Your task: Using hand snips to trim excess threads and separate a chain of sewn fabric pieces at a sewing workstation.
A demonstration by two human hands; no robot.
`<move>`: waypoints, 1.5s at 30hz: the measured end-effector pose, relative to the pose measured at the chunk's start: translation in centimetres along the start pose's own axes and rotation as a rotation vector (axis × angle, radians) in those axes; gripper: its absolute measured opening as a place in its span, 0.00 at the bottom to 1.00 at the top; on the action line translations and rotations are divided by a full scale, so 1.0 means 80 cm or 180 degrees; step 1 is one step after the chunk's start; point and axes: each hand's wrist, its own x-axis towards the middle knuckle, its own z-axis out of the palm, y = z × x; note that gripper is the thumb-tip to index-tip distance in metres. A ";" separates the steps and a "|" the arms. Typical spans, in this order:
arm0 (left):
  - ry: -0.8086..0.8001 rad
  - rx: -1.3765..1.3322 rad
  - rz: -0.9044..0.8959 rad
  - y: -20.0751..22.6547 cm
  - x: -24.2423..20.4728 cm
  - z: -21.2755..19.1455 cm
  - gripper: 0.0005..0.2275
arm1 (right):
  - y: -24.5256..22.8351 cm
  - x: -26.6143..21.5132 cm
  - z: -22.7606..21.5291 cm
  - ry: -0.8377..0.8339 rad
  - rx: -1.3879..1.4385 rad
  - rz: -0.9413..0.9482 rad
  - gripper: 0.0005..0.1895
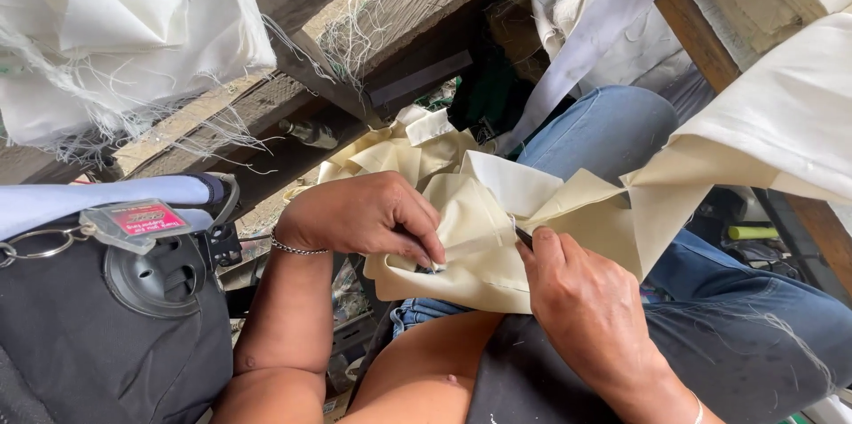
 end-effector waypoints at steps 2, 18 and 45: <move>0.0011 0.0037 -0.0214 -0.004 -0.003 -0.004 0.06 | 0.005 -0.004 0.000 -0.0066 0.0136 0.0060 0.18; -0.0044 -0.0202 -0.0473 -0.006 0.011 -0.005 0.06 | 0.041 -0.011 0.020 0.0666 0.1341 0.0240 0.15; 0.1238 -0.2210 -0.0200 -0.068 0.031 0.022 0.05 | 0.049 0.088 0.031 -0.0382 0.4955 0.0828 0.06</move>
